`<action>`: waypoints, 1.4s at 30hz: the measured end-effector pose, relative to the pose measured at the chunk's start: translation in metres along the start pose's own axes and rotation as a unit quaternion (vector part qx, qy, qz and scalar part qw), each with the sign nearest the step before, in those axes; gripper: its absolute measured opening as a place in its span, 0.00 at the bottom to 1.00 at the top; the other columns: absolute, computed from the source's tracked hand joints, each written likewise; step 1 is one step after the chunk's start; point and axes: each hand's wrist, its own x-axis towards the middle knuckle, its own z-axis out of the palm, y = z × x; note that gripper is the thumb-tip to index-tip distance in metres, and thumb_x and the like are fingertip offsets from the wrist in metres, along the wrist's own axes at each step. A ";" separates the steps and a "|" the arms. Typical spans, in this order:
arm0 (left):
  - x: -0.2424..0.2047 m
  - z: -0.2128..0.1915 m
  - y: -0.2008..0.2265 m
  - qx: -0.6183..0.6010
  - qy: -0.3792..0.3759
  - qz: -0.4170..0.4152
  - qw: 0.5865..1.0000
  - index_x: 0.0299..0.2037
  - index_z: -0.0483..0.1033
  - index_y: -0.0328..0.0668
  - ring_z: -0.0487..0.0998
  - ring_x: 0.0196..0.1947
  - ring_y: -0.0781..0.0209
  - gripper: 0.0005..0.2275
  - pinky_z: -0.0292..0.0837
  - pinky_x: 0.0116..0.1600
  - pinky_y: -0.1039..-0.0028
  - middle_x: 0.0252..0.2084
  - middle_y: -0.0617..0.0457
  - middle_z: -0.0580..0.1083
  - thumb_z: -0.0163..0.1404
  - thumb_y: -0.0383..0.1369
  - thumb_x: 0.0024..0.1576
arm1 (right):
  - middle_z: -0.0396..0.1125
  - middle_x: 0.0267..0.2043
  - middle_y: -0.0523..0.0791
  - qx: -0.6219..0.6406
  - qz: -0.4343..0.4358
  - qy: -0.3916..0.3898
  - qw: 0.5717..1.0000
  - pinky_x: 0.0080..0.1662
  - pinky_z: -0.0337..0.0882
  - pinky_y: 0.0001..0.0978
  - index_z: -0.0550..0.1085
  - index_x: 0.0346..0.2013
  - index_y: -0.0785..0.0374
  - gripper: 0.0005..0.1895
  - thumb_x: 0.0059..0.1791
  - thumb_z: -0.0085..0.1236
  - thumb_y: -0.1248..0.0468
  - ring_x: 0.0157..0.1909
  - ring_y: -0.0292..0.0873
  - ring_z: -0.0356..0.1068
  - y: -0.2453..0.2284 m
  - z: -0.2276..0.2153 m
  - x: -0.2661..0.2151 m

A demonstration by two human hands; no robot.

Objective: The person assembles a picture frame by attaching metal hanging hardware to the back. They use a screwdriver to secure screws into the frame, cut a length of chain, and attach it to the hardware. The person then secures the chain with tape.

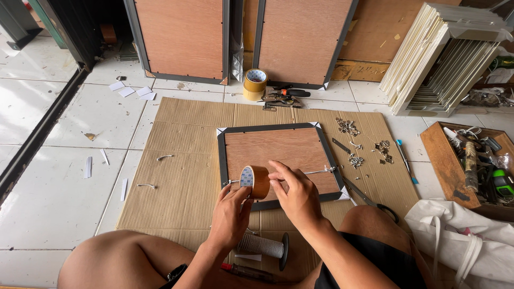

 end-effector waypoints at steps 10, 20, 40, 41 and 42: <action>0.006 -0.007 0.013 0.038 -0.003 0.078 0.996 0.47 0.77 0.44 0.72 0.36 0.46 0.06 0.70 0.61 0.57 0.35 0.52 0.77 0.48 0.35 0.72 | 0.76 0.51 0.43 0.032 0.064 -0.116 0.991 0.55 0.76 0.45 0.71 0.64 0.55 0.18 0.59 0.50 0.70 0.56 0.50 0.75 0.032 0.013 -0.006; 0.003 -0.002 0.009 0.081 -0.027 0.068 0.994 0.43 0.74 0.48 0.70 0.36 0.46 0.05 0.68 0.49 0.58 0.34 0.54 0.75 0.48 0.35 0.71 | 0.70 0.47 0.38 0.204 0.278 -0.216 0.913 0.53 0.72 0.29 0.74 0.56 0.54 0.10 0.59 0.57 0.63 0.48 0.35 0.70 0.031 0.005 -0.003; 0.051 -0.013 0.053 -0.361 -0.192 -0.195 0.892 0.54 0.65 0.53 0.69 0.23 0.64 0.19 0.60 0.26 0.74 0.64 0.53 0.70 0.61 0.23 0.63 | 0.72 0.45 0.37 0.206 0.319 -0.179 0.908 0.55 0.73 0.27 0.77 0.51 0.53 0.08 0.57 0.64 0.67 0.49 0.34 0.72 0.062 -0.033 0.004; 0.055 -0.014 0.060 -0.357 -0.215 -0.213 0.884 0.55 0.70 0.54 0.67 0.25 0.65 0.17 0.60 0.29 0.74 0.60 0.59 0.71 0.63 0.25 0.63 | 0.72 0.46 0.39 0.209 0.339 -0.192 0.897 0.55 0.74 0.30 0.76 0.52 0.53 0.08 0.58 0.62 0.66 0.50 0.35 0.73 0.062 -0.042 0.005; 0.061 -0.014 0.067 -0.353 -0.240 -0.230 0.875 0.57 0.75 0.55 0.65 0.27 0.66 0.16 0.59 0.31 0.75 0.57 0.64 0.71 0.64 0.27 0.62 | 0.71 0.46 0.41 0.211 0.360 -0.204 0.886 0.55 0.76 0.32 0.76 0.53 0.53 0.08 0.59 0.60 0.65 0.50 0.35 0.73 0.064 -0.053 0.007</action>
